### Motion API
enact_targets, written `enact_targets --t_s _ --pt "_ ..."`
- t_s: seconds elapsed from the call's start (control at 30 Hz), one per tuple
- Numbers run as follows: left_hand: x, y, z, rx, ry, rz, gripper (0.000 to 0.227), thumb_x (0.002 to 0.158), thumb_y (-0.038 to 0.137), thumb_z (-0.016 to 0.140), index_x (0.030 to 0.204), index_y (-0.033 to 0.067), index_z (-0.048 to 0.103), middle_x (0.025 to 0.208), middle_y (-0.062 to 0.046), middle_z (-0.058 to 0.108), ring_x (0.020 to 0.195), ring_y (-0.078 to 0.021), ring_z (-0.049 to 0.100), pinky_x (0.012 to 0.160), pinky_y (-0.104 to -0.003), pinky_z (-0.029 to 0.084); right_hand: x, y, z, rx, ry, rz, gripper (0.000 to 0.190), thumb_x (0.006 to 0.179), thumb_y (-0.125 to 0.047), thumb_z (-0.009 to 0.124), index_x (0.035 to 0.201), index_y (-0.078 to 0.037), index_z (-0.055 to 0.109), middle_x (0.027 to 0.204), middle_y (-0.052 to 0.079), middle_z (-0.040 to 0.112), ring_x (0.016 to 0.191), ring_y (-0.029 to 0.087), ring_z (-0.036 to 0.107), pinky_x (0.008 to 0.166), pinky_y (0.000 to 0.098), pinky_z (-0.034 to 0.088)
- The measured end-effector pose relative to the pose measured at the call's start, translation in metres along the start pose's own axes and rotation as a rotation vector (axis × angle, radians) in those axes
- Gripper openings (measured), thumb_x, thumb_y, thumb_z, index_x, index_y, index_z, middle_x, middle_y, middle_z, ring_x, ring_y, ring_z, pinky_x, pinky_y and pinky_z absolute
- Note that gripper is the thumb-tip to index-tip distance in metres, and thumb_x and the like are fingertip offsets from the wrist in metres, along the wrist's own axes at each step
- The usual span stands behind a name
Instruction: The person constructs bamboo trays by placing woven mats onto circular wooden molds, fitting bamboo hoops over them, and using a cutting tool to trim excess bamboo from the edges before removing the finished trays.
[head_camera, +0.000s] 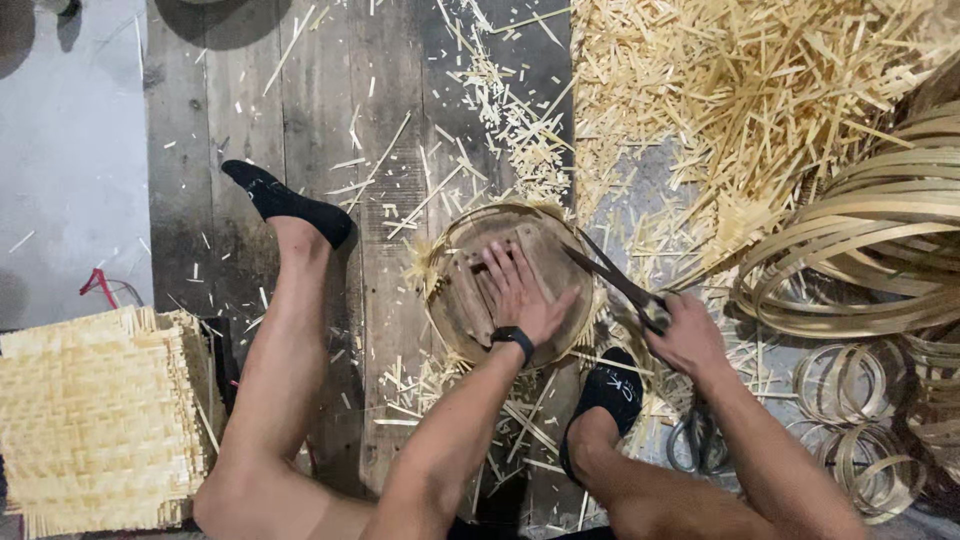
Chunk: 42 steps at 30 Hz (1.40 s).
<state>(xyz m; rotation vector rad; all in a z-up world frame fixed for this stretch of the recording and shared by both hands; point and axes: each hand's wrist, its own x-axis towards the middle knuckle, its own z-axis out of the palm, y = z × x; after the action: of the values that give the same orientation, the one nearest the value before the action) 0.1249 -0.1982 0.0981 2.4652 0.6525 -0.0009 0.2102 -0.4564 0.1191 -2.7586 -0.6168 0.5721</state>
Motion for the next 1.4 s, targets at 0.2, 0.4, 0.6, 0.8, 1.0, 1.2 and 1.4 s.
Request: enact_targets --t_s 0.2,0.4,0.6,0.8,1.0,1.2,1.4 --pt "0.0 -0.009 0.019 -0.024 -0.009 -0.033 0.137 0.074 0.068 0.073 0.161 -0.0029 -0.005 0.167 -0.032 -0.013 0.155 -0.0496 -0.016 0.124 -0.065 0.0 0.024 -0.028 0.007 -0.204 -0.046 0.07 0.058 0.08 -0.053 0.073 0.1 0.001 0.071 0.101 0.021 0.068 0.098 0.037 0.067 0.088 0.0483 0.055" --pt "0.0 -0.009 0.012 0.024 -0.071 -0.043 0.138 0.075 0.069 0.074 0.162 -0.002 -0.007 0.168 -0.032 -0.015 0.155 -0.0488 -0.017 0.123 -0.066 0.0 0.032 -0.023 0.008 -0.256 -0.119 0.14 0.05 0.079 -0.047 0.071 0.099 -0.001 0.069 0.094 0.018 0.067 0.085 0.032 0.069 0.076 0.0471 0.057" --pt "0.003 -0.006 0.009 -0.002 -0.134 -0.089 0.141 0.072 0.071 0.074 0.162 -0.0007 -0.008 0.168 -0.032 -0.015 0.155 -0.0504 -0.017 0.122 -0.065 0.002 0.058 -0.045 -0.012 -0.353 -0.117 0.089 0.065 0.078 -0.06 0.071 0.1 0.001 0.067 0.095 0.017 0.065 0.087 0.029 0.065 0.077 0.0452 0.056" --pt "-0.007 -0.015 0.006 0.065 -0.147 0.056 0.14 0.072 0.069 0.076 0.162 -0.003 -0.003 0.168 -0.034 -0.011 0.155 -0.0511 -0.016 0.123 -0.067 0.002 0.053 -0.004 -0.004 -0.29 -0.26 0.124 0.062 0.082 -0.066 0.06 0.099 -0.008 0.069 0.094 0.013 0.065 0.087 0.025 0.063 0.081 0.0455 0.056" --pt "-0.006 -0.016 0.004 0.061 -0.147 0.082 0.142 0.07 0.071 0.076 0.16 -0.0048 -0.003 0.166 -0.034 -0.011 0.154 -0.0509 -0.016 0.122 -0.068 0.0 0.081 -0.057 -0.005 -0.439 -0.187 0.1 0.069 0.088 -0.069 0.059 0.092 -0.002 0.07 0.094 0.014 0.063 0.088 0.024 0.061 0.078 0.0393 0.054" --pt "-0.016 -0.036 -0.013 0.048 -0.244 0.304 0.143 0.067 0.067 0.079 0.162 -0.0023 -0.002 0.168 -0.033 -0.009 0.156 -0.0479 -0.013 0.125 -0.064 -0.001 0.058 -0.017 -0.008 -0.241 -0.26 0.07 0.036 0.087 -0.043 0.061 0.098 -0.01 0.072 0.092 0.014 0.066 0.086 0.026 0.064 0.075 0.0441 0.058" --pt "-0.014 -0.028 -0.016 0.062 -0.244 0.285 0.14 0.065 0.061 0.08 0.161 -0.0015 0.0 0.167 -0.032 -0.008 0.156 -0.0484 -0.011 0.124 -0.063 -0.002 0.082 -0.055 -0.006 -0.465 -0.119 -0.002 0.063 0.081 -0.061 0.073 0.099 -0.001 0.068 0.092 0.013 0.061 0.087 0.023 0.061 0.078 0.0387 0.055"
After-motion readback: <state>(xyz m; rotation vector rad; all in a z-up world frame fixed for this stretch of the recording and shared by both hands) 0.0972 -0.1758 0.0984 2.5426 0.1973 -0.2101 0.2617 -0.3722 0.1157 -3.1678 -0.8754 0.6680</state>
